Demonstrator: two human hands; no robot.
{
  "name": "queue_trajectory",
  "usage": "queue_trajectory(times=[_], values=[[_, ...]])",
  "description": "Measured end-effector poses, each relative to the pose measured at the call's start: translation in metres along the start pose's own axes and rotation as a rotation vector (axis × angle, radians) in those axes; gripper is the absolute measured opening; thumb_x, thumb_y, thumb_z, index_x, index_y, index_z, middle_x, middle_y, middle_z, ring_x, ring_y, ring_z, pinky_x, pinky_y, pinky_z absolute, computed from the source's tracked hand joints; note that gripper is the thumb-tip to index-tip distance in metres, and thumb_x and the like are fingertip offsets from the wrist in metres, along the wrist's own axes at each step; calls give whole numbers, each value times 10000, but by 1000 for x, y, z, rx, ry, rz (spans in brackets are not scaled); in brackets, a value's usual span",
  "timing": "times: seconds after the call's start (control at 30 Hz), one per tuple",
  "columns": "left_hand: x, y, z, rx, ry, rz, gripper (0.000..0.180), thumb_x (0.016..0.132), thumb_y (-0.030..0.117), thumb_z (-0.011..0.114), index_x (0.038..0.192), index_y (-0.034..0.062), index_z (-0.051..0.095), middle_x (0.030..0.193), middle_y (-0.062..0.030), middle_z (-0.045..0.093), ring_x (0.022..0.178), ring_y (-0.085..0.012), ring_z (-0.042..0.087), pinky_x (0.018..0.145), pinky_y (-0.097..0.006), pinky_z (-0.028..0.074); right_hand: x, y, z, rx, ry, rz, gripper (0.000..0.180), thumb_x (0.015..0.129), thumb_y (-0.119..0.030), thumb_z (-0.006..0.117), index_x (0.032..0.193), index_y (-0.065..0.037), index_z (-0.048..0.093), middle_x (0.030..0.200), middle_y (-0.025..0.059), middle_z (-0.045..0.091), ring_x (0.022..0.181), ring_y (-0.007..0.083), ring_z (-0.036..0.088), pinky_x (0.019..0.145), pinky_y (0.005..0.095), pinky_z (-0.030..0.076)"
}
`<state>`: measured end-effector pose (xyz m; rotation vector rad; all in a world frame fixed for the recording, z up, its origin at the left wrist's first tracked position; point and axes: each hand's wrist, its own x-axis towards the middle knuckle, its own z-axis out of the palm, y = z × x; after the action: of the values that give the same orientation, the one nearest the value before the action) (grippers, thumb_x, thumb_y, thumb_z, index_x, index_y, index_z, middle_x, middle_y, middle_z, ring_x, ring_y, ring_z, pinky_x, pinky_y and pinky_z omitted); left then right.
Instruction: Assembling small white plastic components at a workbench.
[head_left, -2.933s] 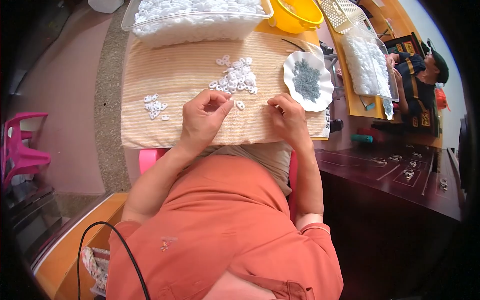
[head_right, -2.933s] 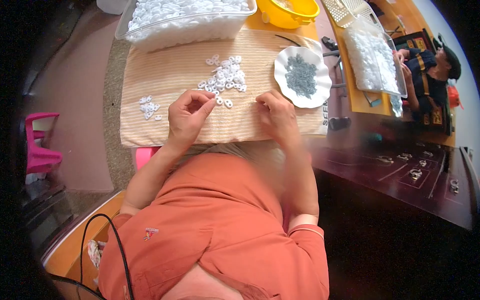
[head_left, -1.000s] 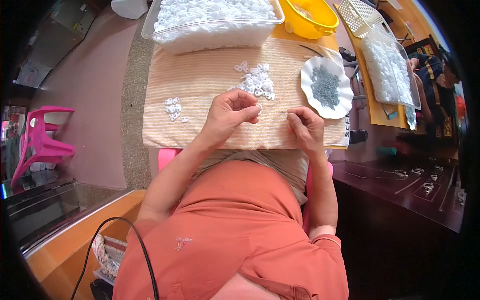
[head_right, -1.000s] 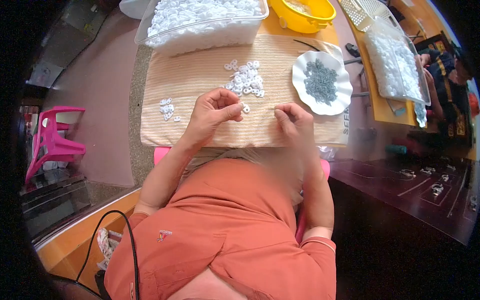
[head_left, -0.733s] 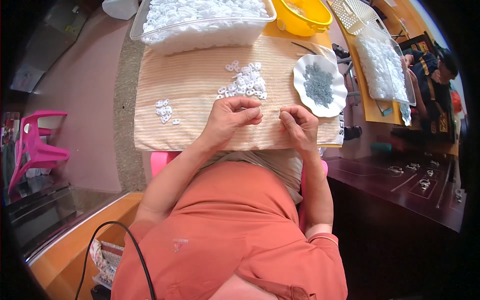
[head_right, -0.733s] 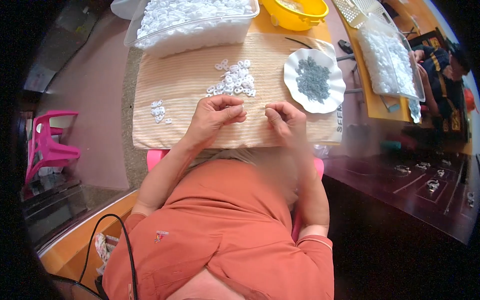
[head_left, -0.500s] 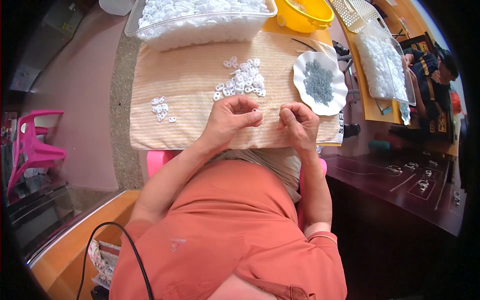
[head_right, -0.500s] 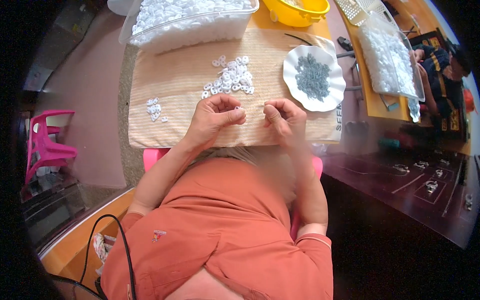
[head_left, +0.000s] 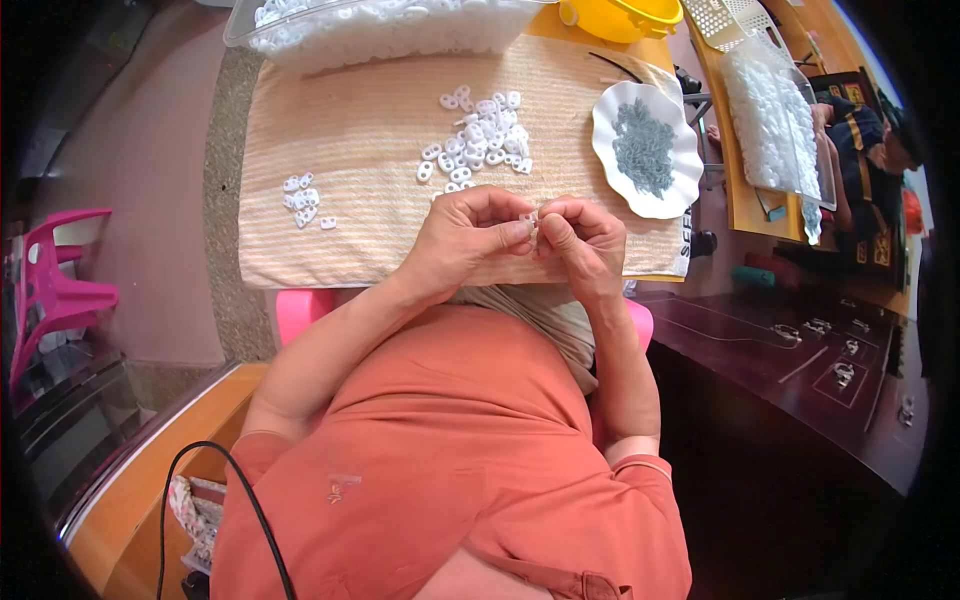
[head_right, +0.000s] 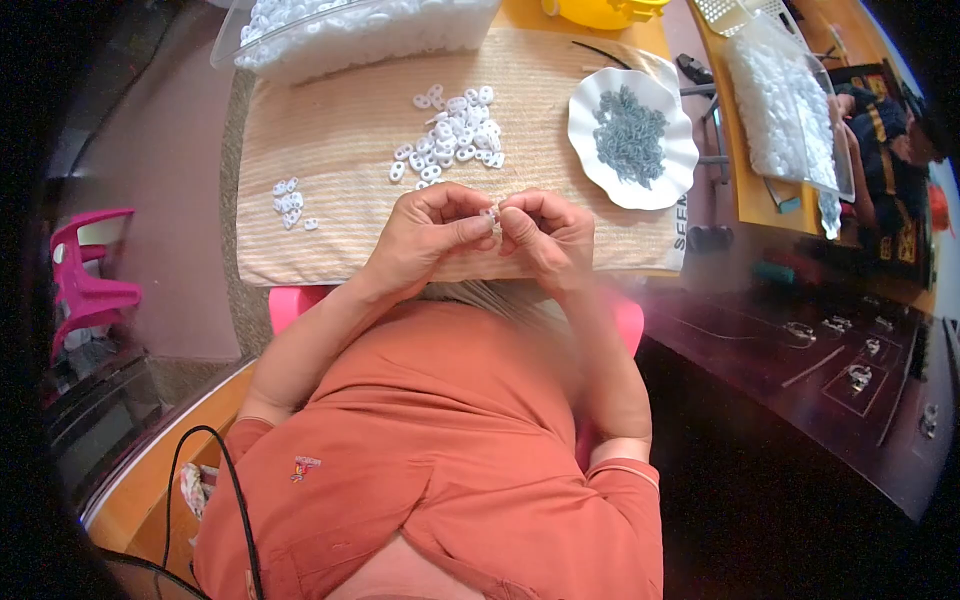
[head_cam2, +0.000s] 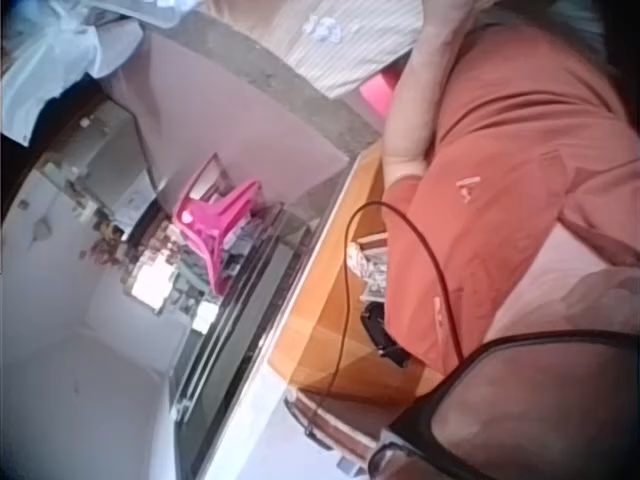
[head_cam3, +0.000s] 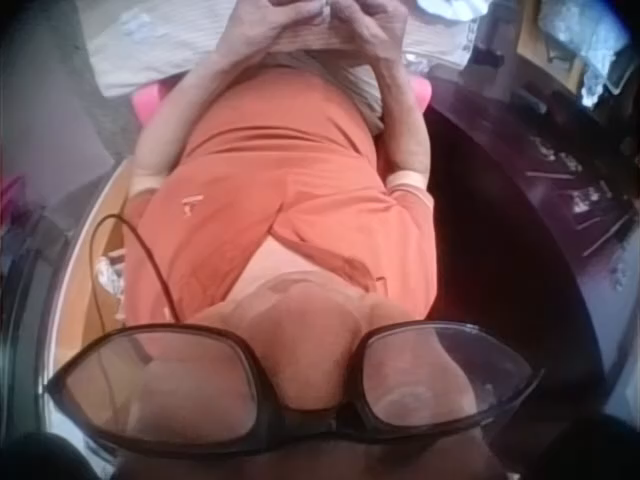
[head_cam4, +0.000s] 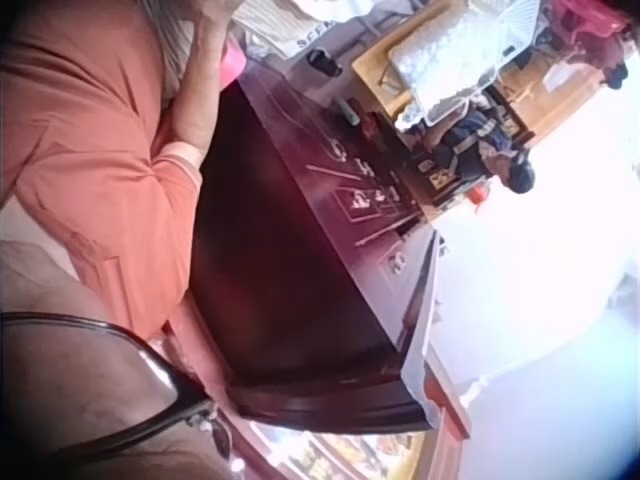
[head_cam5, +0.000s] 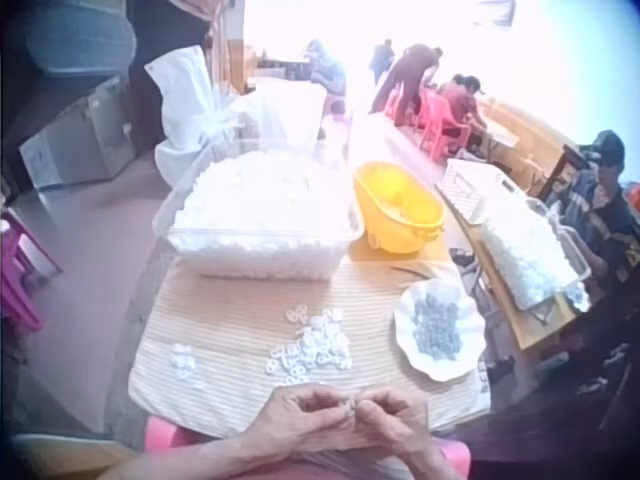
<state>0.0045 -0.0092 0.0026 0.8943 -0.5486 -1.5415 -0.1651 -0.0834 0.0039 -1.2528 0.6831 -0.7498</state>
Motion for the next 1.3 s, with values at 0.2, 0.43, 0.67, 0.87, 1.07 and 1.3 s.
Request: queue_trajectory(times=[0.2, 0.43, 0.67, 0.87, 1.07, 1.3], values=[[0, 2, 0, -25, 8, -38, 174, 858, 22, 672, 1017, -32, 625, 882, -86, 663, 789, -129, 634, 725, -249, 530, 0, 4, -1, 1, -17, -4, 92, 905, -55, 637, 940, 30, 643, 797, 41, 644, 650, 74, 591, 579, 199, 485], [-5, 4, 3, -70, 15, -64, 168, 853, 22, 677, 1007, -23, 628, 886, -84, 665, 785, -133, 641, 721, -248, 538, -1, 4, 1, -24, -38, -21, 75, 902, -43, 636, 931, 25, 648, 819, 45, 648, 692, 80, 601, 612, 200, 490], [-3, 1, 2, -111, -22, -79, 148, 868, 28, 666, 1001, -19, 621, 883, -76, 666, 771, -114, 653, 689, -220, 558, -1, 5, 1, -47, -24, -57, 62, 894, -30, 640, 917, 26, 652, 849, 49, 648, 733, 85, 602, 644, 205, 491], [-5, -1, 3, -134, -27, -57, 146, 872, 20, 654, 1004, -17, 605, 880, -74, 660, 763, -112, 650, 687, -218, 559, -1, 4, 0, -68, -67, -62, 60, 892, -22, 637, 914, 30, 655, 855, 60, 646, 747, 97, 606, 658, 211, 493], [-7, 2, 2, -117, 2, -60, 148, 877, 20, 648, 1010, -25, 601, 907, -78, 656, 770, -115, 651, 695, -214, 559, -3, 5, -1, -121, -68, -68, 75, 888, 0, 630, 946, 38, 659, 913, 77, 652, 802, 110, 613, 709, 225, 500], [-7, 4, 2, -120, 16, -83, 177, 862, 33, 666, 1021, -14, 603, 942, -78, 655, 819, -133, 651, 742, -249, 559, -4, 6, -2, -69, -50, -42, 100, 894, 12, 616, 986, 44, 636, 929, 77, 657, 810, 117, 633, 717, 226, 515]])
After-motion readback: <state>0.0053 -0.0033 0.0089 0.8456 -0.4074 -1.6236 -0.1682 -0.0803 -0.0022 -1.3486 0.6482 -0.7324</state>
